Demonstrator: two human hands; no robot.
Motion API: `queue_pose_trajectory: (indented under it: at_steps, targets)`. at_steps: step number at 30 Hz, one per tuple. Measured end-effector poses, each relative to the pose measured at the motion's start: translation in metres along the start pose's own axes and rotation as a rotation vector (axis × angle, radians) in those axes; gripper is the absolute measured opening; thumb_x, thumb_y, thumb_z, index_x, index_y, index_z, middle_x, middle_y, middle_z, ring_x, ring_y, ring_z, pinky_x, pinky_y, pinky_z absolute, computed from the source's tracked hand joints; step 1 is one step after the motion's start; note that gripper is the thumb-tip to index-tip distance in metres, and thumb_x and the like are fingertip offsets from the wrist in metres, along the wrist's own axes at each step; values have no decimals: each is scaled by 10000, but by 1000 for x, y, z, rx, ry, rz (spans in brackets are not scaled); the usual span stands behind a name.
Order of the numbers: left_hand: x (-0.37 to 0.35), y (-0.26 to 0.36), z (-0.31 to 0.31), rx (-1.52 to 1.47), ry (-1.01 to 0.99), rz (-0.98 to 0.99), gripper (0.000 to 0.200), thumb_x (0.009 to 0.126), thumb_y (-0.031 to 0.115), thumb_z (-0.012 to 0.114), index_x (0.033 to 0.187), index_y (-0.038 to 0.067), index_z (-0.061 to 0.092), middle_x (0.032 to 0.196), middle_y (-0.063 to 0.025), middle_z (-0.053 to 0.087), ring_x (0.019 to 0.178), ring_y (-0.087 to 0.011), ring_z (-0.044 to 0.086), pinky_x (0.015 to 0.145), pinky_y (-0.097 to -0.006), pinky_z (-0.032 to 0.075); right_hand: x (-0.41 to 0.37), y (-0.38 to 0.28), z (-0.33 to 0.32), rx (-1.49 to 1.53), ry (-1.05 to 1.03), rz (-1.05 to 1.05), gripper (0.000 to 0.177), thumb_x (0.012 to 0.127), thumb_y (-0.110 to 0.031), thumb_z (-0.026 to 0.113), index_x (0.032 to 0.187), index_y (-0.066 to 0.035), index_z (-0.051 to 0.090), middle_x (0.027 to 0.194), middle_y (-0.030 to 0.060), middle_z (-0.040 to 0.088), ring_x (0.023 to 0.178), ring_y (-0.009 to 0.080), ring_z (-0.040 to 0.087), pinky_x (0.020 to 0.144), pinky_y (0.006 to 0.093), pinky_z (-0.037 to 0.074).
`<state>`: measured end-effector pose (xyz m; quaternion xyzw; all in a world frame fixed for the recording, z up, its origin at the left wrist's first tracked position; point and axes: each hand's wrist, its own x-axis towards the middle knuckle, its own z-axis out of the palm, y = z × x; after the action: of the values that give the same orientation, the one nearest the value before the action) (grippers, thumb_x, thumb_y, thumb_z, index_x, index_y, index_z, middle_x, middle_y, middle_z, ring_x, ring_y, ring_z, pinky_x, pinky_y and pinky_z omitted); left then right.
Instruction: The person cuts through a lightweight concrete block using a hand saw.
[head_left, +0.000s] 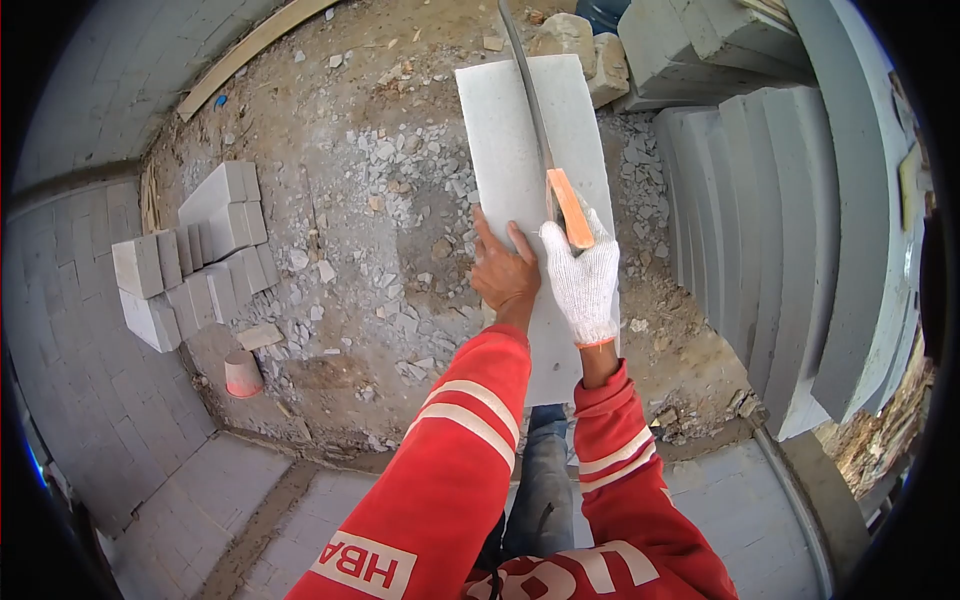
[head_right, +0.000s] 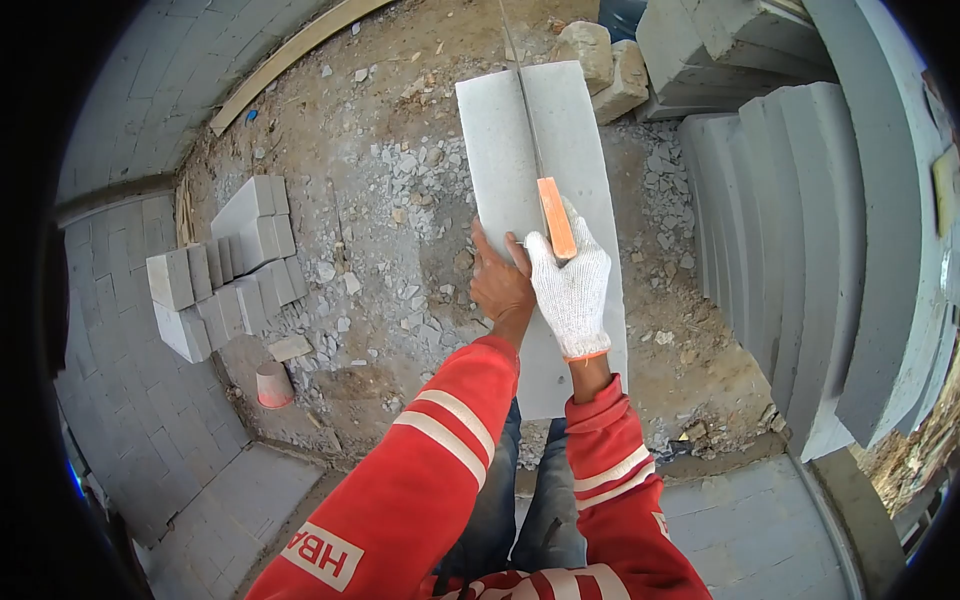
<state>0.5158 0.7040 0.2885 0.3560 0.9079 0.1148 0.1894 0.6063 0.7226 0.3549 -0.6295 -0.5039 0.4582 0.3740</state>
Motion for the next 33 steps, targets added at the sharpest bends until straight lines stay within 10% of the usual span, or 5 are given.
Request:
queue_pose_trajectory:
  at_steps: [5,14,25,28,33]
  targets:
    - [0,5,-4,-17,-43,-30,628,1036,423,456,1583,157,298,1218,-249,690,919,-464,721,808,-553,571,-117,19,-43,-138,6,76,527,849,-17,707,1361,40,597,1160,202,722,925,295,748,826,334,578]
    - [-2,1,-4,-35,-80,-34,638,1033,408,464,1593,163,285,1239,-252,678,947,-465,718,800,-554,577,-4,-9,-2,-185,-20,58,468,892,-67,698,1337,43,607,1015,200,720,785,258,706,735,347,560]
    - [-4,0,-5,-68,-99,-29,648,1029,409,483,1593,144,305,1200,-268,674,918,-464,721,773,-539,580,-111,6,-43,-340,-104,153,529,856,-30,690,1372,26,586,1206,214,702,950,333,749,774,356,584]
    - [0,4,-5,-47,-101,-30,645,1031,415,470,1593,151,298,1219,-265,675,933,-467,719,791,-550,574,-81,7,-18,-343,-31,-31,538,850,-31,697,1373,26,582,1102,190,714,836,289,740,739,337,574]
    - [-1,2,-3,-45,-67,-12,654,1028,415,486,1598,155,300,1212,-258,675,933,-461,722,775,-532,580,-130,3,-48,-198,-82,248,581,835,-44,703,1396,24,569,931,131,684,661,190,634,680,302,550]
